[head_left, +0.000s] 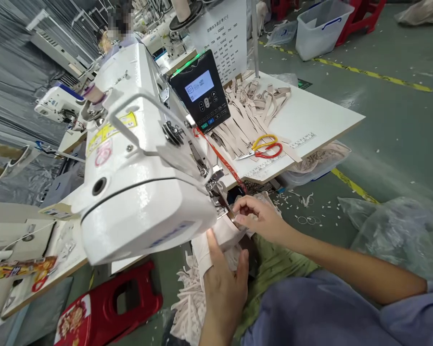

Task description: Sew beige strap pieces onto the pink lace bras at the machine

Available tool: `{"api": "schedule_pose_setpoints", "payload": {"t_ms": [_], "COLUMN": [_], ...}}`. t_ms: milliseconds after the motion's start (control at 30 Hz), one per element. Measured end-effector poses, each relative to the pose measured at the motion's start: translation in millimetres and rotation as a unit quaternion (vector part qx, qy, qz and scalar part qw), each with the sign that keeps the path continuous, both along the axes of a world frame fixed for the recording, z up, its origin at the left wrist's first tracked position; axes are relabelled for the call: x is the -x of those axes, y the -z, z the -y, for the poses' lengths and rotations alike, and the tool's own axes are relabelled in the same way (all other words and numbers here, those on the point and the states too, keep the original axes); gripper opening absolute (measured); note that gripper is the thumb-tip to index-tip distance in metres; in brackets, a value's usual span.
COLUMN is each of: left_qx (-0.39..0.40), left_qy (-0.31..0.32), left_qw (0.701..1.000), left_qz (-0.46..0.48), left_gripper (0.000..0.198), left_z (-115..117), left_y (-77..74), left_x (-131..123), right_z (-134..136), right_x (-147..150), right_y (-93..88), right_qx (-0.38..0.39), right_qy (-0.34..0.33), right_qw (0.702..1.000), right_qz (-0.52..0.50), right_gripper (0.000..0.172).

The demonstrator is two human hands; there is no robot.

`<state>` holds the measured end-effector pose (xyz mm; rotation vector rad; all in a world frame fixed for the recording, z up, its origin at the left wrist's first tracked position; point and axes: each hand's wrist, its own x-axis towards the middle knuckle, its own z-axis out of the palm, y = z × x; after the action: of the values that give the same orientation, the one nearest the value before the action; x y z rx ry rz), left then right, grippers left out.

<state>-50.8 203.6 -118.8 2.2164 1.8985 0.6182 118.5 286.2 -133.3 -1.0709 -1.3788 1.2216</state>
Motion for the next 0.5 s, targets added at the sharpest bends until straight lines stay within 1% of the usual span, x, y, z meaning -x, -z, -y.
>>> {"api": "schedule_pose_setpoints", "payload": {"t_ms": [100, 167, 300, 367, 433, 500], "left_qx": [0.005, 0.005, -0.017, -0.026, -0.013, 0.031], "left_qy": [0.005, 0.011, 0.047, 0.064, 0.078, 0.09], "left_qw": [1.0, 1.0, 0.999, 0.998, 0.996, 0.989], "left_qz": [0.011, 0.011, -0.002, 0.006, 0.038, 0.112], "left_gripper": [0.078, 0.081, 0.086, 0.087, 0.086, 0.08], "left_z": [4.9, 12.8, 36.4, 49.3, 61.4, 71.5], "left_y": [3.2, 8.2, 21.4, 28.8, 39.1, 54.4], "left_x": [-6.3, -14.7, -32.3, -34.6, -31.0, -25.1], "right_z": [9.1, 18.2, 37.5, 43.9, 47.2, 48.7], "right_x": [-0.1, -1.2, -6.2, -10.6, -15.9, -20.4], "right_y": [-0.7, 1.9, 7.5, 6.5, 3.8, 2.1], "right_qx": [0.016, 0.04, 0.1, 0.121, 0.136, 0.15], "right_qy": [-0.007, -0.023, -0.035, -0.038, -0.043, -0.041], "right_qw": [1.0, 0.999, 0.994, 0.991, 0.987, 0.981], "right_qz": [0.001, -0.009, -0.033, -0.05, -0.079, -0.117], "right_gripper": [0.019, 0.023, 0.023, 0.026, 0.03, 0.032]}}
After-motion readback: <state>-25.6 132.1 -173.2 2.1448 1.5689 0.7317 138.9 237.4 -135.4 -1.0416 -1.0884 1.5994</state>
